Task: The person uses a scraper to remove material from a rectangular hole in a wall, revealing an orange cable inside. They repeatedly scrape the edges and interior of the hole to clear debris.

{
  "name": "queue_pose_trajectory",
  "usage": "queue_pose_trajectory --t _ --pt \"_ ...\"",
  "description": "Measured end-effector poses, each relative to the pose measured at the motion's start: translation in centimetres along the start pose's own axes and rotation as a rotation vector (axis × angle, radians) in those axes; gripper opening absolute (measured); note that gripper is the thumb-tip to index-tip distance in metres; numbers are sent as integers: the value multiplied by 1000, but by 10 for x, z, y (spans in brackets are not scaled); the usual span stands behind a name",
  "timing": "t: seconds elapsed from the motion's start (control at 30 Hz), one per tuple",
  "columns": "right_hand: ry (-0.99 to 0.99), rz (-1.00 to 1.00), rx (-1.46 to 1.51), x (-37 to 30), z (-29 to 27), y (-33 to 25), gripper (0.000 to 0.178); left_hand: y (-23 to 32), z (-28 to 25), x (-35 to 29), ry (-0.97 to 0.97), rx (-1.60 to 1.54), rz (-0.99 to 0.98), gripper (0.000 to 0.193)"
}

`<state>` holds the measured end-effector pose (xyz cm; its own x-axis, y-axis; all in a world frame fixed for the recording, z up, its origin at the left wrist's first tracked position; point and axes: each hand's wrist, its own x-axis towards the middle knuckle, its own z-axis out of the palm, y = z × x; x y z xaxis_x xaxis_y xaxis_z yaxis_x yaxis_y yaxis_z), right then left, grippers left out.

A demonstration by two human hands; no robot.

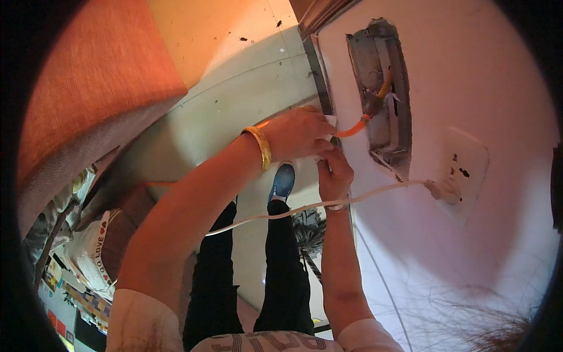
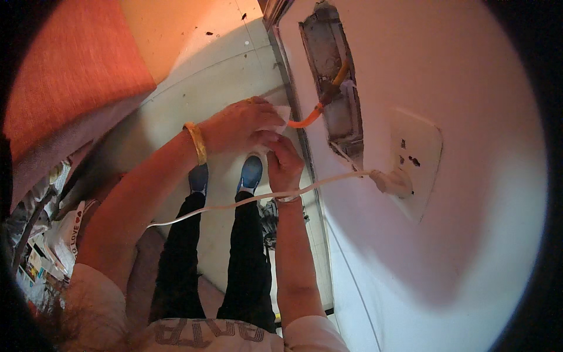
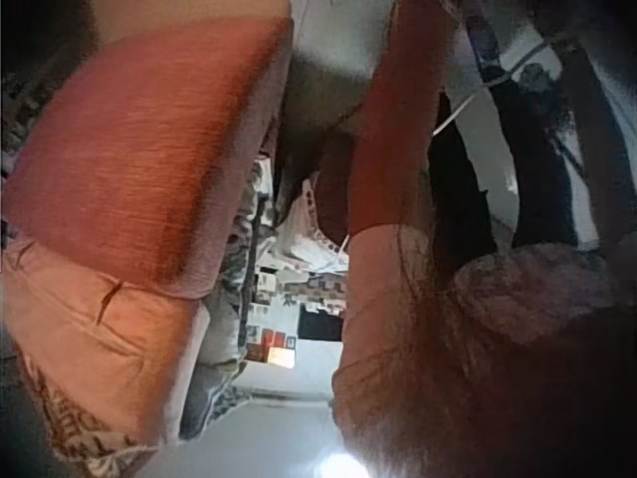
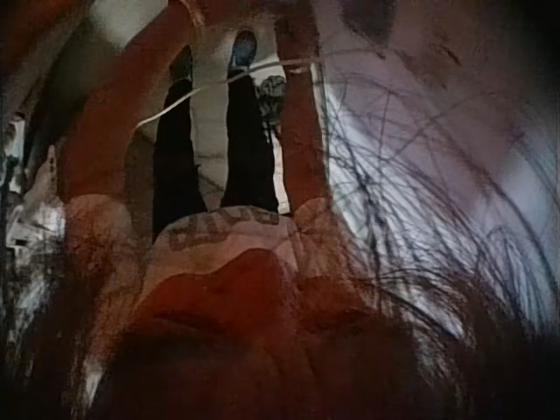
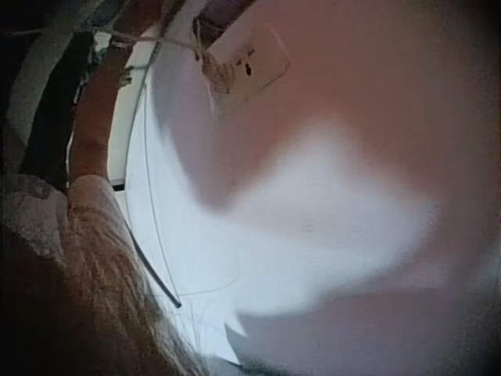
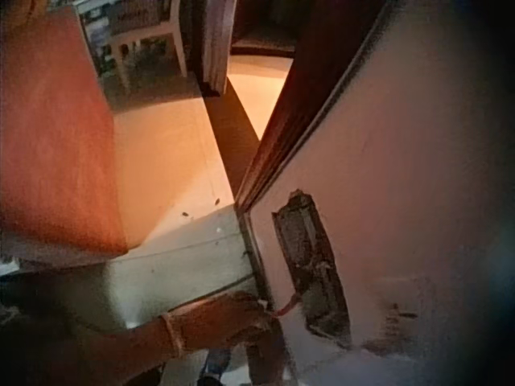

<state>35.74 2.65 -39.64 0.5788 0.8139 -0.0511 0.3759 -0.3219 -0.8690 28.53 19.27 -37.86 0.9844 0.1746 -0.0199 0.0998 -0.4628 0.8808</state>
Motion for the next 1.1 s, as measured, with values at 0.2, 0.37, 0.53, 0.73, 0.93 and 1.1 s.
queue_pose_trajectory --t 0.2,0.37,0.53,0.73,0.93,1.1 --pt "76 34 -66 4 2 -9 27 -11 6 -9 -139 -303 -357 30" --pt "368 383 319 -19 30 -22 34 -22 2 -5 -100 -243 -378 24" --pt "176 584 429 -122 74 2 26 -44 1 58 285 103 -46 25" --pt "-152 589 259 -154 115 14 23 -61 24 97 183 276 349 26" --pt "-231 520 243 -129 130 13 25 -67 41 112 284 233 474 24" --pt "-329 531 298 -122 135 9 27 -73 55 119 375 71 405 24"
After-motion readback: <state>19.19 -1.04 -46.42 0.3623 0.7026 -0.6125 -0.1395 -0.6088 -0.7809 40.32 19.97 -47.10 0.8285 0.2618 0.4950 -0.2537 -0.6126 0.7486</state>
